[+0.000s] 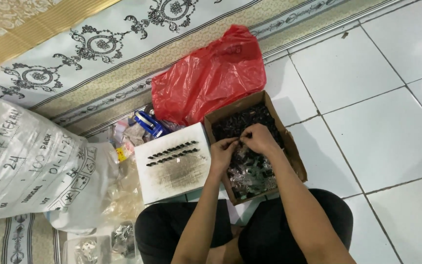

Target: The person sits on the floor and repeatedly picks small black components from a cardboard box, placing them in neat rows on a white rectangular board. The person continues this sorting process throughout the clip.

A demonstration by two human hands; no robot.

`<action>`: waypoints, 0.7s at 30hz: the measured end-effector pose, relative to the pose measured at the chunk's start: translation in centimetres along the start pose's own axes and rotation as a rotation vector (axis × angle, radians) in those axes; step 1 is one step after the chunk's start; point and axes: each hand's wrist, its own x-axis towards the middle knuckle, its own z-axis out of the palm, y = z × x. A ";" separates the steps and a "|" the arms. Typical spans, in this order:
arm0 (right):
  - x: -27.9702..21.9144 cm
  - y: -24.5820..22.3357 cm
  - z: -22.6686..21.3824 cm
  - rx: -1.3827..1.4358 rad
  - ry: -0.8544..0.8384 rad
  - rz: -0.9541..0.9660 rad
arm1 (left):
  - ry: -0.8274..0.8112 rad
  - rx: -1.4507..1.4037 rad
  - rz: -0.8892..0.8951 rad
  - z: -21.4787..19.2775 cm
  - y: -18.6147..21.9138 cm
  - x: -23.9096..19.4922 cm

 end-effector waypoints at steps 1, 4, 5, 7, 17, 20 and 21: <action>-0.1 -0.1 0.1 0.000 -0.002 0.000 | 0.002 0.000 -0.001 -0.1 0.5 -0.3; -0.6 -0.5 0.2 -0.015 -0.029 -0.002 | 0.023 -0.030 -0.049 -0.2 1.7 -1.4; -0.9 -0.5 0.5 -0.020 -0.034 -0.003 | 0.023 -0.026 -0.068 -0.4 1.6 -1.7; -0.8 -1.3 -0.2 -0.034 -0.030 -0.020 | 0.027 -0.030 -0.068 -0.5 2.2 -0.9; -0.7 0.1 4.7 0.079 0.072 -0.073 | 0.176 0.022 -0.006 -1.6 1.5 -3.1; -2.1 -0.4 5.0 0.172 0.087 -0.092 | 0.237 -0.059 0.007 -2.2 2.9 -4.2; -2.5 -0.9 5.0 0.257 0.071 -0.105 | 0.247 -0.094 0.035 -2.5 3.1 -4.3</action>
